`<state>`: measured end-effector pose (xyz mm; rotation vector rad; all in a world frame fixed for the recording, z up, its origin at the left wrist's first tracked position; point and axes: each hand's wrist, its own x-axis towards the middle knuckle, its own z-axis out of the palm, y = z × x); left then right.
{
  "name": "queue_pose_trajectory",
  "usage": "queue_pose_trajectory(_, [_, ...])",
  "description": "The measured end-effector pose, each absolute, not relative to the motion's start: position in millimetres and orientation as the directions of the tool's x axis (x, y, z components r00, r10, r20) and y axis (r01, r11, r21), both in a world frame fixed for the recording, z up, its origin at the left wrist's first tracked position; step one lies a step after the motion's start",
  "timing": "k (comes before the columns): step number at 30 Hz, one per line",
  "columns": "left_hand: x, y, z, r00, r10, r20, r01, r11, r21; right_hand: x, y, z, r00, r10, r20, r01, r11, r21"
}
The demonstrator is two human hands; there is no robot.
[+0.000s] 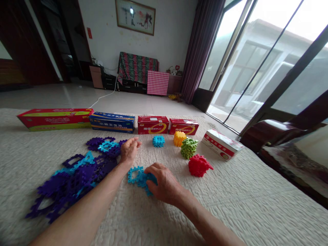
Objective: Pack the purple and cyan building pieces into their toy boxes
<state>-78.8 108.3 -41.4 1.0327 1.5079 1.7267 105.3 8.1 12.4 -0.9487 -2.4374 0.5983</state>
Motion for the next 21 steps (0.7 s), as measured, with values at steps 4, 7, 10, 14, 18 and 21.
queue_pose_trajectory(4, [-79, 108, -41, -0.5, 0.85, 0.165, 0.048, -0.163, 0.986, 104, 8, 9, -0.687, 0.681, 0.256, 0.494, 0.695, -0.523])
queue_pose_trajectory(7, [-78, 108, -41, -0.498, 0.852, 0.162, 0.048, -0.16, 0.986, 104, 13, 10, -0.642, 0.701, 0.309, 0.457, 0.675, -0.579])
queue_pose_trajectory(10, [-78, 107, -39, -0.503, 0.849, 0.165, 0.061, -0.155, 0.986, 108, 23, 10, -0.437, 0.845, 0.309, 0.4, 0.49, -0.775])
queue_pose_trajectory(14, [-78, 107, -38, -0.507, 0.843, 0.177, 0.088, -0.154, 0.984, 116, 35, 7, -0.24, 0.967, 0.085, 0.169, 0.127, -0.977])
queue_pose_trajectory(18, [-78, 107, -40, -0.507, 0.842, 0.186, 0.095, -0.16, 0.982, 120, 41, -3, -0.206, 0.964, 0.167, 0.211, 0.211, -0.955])
queue_pose_trajectory(21, [-78, 107, -40, -0.507, 0.843, 0.182, 0.081, -0.164, 0.983, 121, 41, -7, -0.291, 0.882, 0.372, 0.395, 0.465, -0.792])
